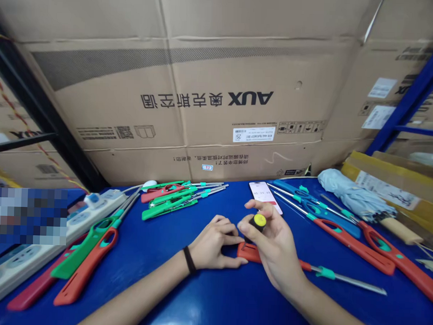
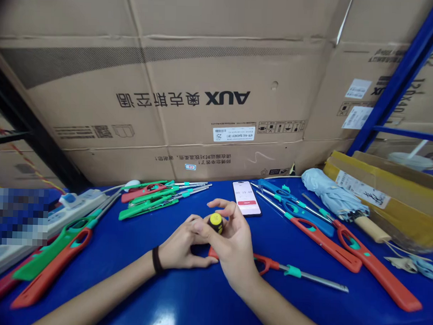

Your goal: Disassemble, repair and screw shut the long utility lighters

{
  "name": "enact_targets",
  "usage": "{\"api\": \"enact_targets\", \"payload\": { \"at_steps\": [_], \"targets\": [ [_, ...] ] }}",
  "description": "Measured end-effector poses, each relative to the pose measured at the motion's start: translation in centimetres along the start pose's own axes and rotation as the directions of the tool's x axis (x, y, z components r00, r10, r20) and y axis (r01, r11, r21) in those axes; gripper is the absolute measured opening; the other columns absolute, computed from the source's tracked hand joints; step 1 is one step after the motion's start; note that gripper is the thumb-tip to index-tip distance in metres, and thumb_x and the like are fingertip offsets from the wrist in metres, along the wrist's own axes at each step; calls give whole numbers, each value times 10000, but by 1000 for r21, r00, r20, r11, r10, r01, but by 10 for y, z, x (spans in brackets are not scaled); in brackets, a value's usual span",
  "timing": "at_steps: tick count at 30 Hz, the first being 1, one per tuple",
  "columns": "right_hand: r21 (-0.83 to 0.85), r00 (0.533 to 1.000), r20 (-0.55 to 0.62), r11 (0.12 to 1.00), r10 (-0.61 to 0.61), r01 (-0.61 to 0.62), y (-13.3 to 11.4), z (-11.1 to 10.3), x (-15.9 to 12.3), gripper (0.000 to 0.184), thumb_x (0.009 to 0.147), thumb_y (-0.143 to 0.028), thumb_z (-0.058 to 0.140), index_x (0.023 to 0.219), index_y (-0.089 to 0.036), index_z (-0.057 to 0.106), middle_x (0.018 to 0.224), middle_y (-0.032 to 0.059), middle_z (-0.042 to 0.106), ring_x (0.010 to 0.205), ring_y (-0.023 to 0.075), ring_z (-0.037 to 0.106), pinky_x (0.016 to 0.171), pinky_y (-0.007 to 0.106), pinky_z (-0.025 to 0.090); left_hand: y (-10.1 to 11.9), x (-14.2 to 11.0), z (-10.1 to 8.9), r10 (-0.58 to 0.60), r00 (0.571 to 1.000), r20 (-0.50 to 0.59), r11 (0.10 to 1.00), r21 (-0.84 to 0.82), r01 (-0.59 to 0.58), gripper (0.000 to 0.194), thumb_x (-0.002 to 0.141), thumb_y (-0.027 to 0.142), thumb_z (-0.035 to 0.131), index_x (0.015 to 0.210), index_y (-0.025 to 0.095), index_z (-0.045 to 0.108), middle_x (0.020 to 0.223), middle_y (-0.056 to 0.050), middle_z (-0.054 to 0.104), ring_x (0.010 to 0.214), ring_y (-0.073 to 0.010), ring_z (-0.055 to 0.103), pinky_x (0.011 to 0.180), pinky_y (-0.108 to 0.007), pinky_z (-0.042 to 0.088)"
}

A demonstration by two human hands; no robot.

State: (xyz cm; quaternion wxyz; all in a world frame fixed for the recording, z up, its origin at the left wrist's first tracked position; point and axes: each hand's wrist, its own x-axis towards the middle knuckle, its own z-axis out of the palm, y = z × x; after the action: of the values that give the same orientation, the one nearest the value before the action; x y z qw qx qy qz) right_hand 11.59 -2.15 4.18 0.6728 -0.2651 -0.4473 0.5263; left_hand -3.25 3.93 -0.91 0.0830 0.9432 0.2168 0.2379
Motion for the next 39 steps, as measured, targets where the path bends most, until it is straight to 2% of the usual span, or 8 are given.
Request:
{"api": "enact_targets", "payload": {
  "at_steps": [6,12,15,18,25,33,36,39],
  "targets": [
    [-21,976,208,998,67,-64,-1,2,1,308,940,-503,431,1036,-269,607,793,-17,514,737,114,503,727,228,449,6,-11,-3,-63,997,-39,997,50,65,333,754,512,678,908,221,727,842,-23,667,819,-190,586,830,-341,384],
    [-239,959,256,954,-119,182,8,4,-4,241,929,-433,491,898,-247,641,1056,50,518,1147,201,438,901,302,415,17,-21,-6,-122,989,-87,986,104,131,296,771,492,664,884,229,739,944,-50,670,844,-217,572,819,-370,379],
    [-132,974,128,970,-188,205,11,7,-3,110,880,-353,599,923,-263,554,1100,15,494,856,135,585,745,287,479,20,-21,-6,-135,986,-99,981,128,147,306,772,499,659,896,232,740,899,-51,663,803,-211,562,786,-365,379],
    [-40,980,-17,979,-200,199,13,11,5,196,832,-310,660,858,-243,478,1055,-14,504,567,55,544,545,241,445,21,-20,-6,-137,986,-97,979,136,149,319,760,503,675,897,223,738,790,-28,648,741,-192,543,770,-358,372],
    [-16,953,-172,968,-248,249,14,28,19,352,717,-219,764,781,-223,417,834,-68,503,530,37,519,519,202,421,22,-20,-10,-125,988,-87,982,130,136,290,773,476,670,866,211,740,793,-27,637,749,-183,534,806,-362,369],
    [91,887,-195,893,-419,441,-57,27,42,411,673,-307,791,750,-224,396,751,-76,525,550,55,495,460,183,389,29,-18,-19,-126,991,-50,984,121,131,296,749,461,697,944,241,726,797,-21,633,758,-184,563,830,-387,383],
    [21,885,-181,898,-430,440,-75,7,48,420,638,-305,816,729,-219,415,731,-70,551,524,58,494,441,184,381,41,-44,-34,-151,988,-26,979,133,153,242,749,430,691,928,269,721,791,-13,638,764,-195,577,867,-425,391],
    [-76,851,-247,885,-464,460,-85,-24,54,433,584,-329,842,723,-217,448,717,-64,566,521,67,496,430,186,371,48,-107,-45,-210,974,-79,951,215,223,426,747,339,697,1164,385,624,916,9,670,850,-222,610,965,-489,373]
  ]
}}
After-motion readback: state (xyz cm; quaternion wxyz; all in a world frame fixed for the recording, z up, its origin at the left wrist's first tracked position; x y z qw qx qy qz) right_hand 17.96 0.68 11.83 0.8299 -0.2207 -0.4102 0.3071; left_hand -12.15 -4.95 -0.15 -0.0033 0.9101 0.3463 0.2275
